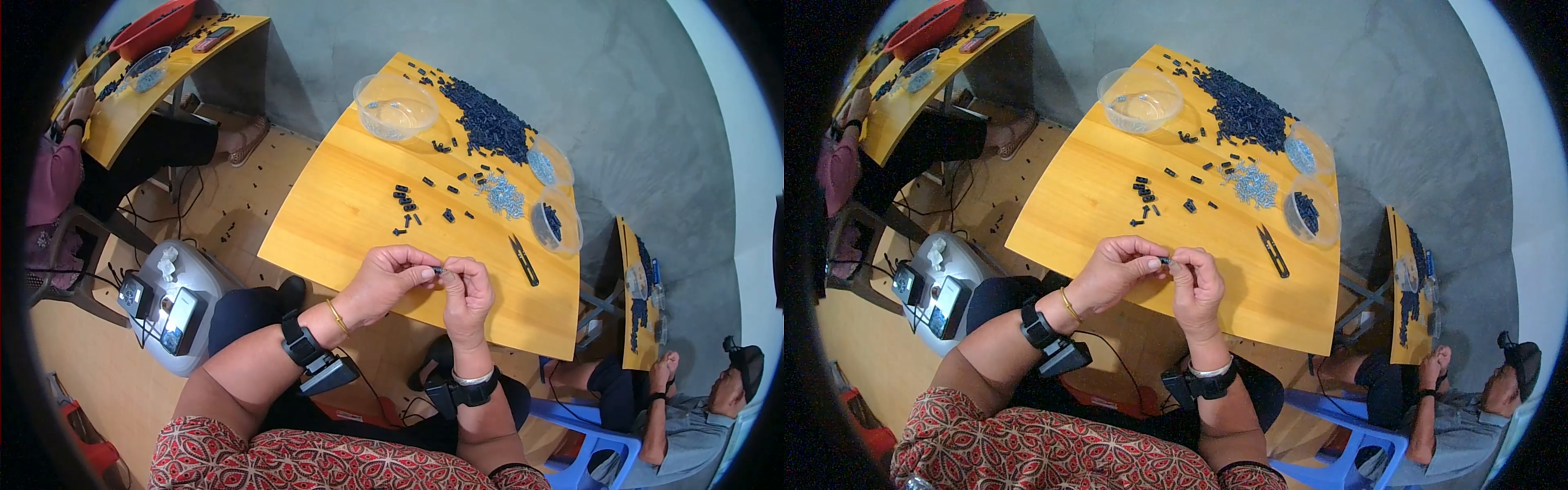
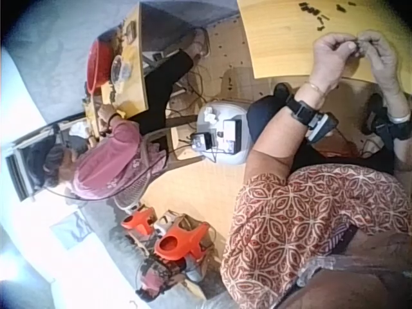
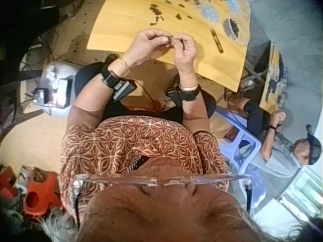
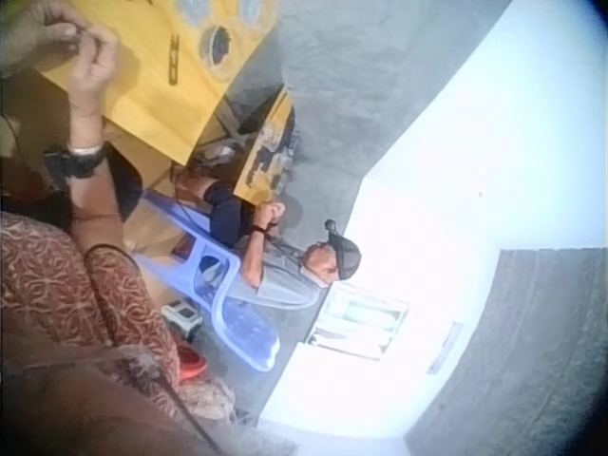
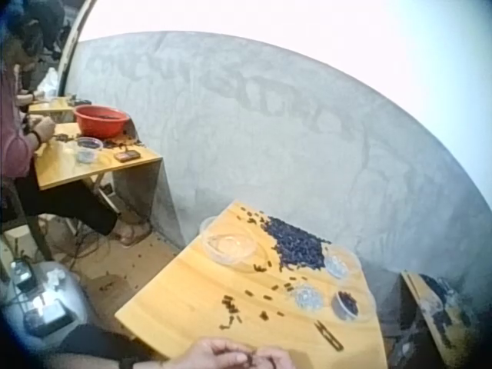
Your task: The person assembles components by hand by joining a blue plastic piece with a silver metal pin and then placing the unit on the table. This process is repeated, occasionally using shears to adjust the pins during assembly.
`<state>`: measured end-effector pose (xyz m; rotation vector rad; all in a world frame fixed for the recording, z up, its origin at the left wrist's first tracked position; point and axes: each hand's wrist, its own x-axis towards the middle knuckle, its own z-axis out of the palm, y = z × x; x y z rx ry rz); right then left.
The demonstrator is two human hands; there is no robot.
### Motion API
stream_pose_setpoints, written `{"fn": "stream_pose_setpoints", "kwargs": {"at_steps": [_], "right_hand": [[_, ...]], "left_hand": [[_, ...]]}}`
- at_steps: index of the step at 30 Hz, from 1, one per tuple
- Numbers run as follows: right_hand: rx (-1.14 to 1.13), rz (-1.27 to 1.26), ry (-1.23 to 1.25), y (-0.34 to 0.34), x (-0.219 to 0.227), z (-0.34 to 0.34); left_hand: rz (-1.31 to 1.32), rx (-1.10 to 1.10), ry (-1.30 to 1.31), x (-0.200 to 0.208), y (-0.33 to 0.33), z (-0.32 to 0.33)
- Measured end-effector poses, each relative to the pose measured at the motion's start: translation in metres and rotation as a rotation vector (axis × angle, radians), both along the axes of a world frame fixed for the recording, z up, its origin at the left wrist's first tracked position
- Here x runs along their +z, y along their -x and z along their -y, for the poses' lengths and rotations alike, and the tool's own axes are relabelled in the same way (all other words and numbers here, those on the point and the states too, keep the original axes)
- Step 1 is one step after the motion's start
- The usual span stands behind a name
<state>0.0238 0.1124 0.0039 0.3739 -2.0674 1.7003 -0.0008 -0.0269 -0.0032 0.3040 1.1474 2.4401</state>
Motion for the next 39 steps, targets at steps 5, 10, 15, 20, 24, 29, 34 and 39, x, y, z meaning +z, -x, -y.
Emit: {"fn": "stream_pose_setpoints", "kwargs": {"at_steps": [5,10,15,20,24,29,34,39], "right_hand": [[-0.045,-0.048,-0.1,-0.002,0.001,0.002],[-0.061,-0.144,-0.157,-0.005,0.003,0.007],[-0.009,-0.085,-0.146,-0.005,0.005,0.0],[-0.092,-0.04,-0.129,-0.012,0.01,-0.002],[-0.084,-0.103,-0.348,-0.015,0.023,0.009],[-0.068,-0.065,-0.267,-0.02,0.017,0.012],[-0.024,0.116,0.021,-0.025,0.012,0.024],[0.16,0.423,0.16,0.007,0.024,-0.022]], "left_hand": [[0.004,0.057,0.031,0.004,-0.002,0.0],[0.005,0.058,0.015,0.001,-0.002,-0.001],[0.043,0.012,-0.027,-0.002,0.002,0.001],[0.096,0.016,-0.022,-0.001,0.002,0.001],[0.051,0.035,-0.031,-0.003,0.001,-0.001],[0.017,0.08,-0.006,-0.003,-0.003,-0.002],[0.025,0.093,-0.025,-0.005,-0.003,0.002],[0.022,0.064,-0.026,-0.002,-0.005,0.002]]}}
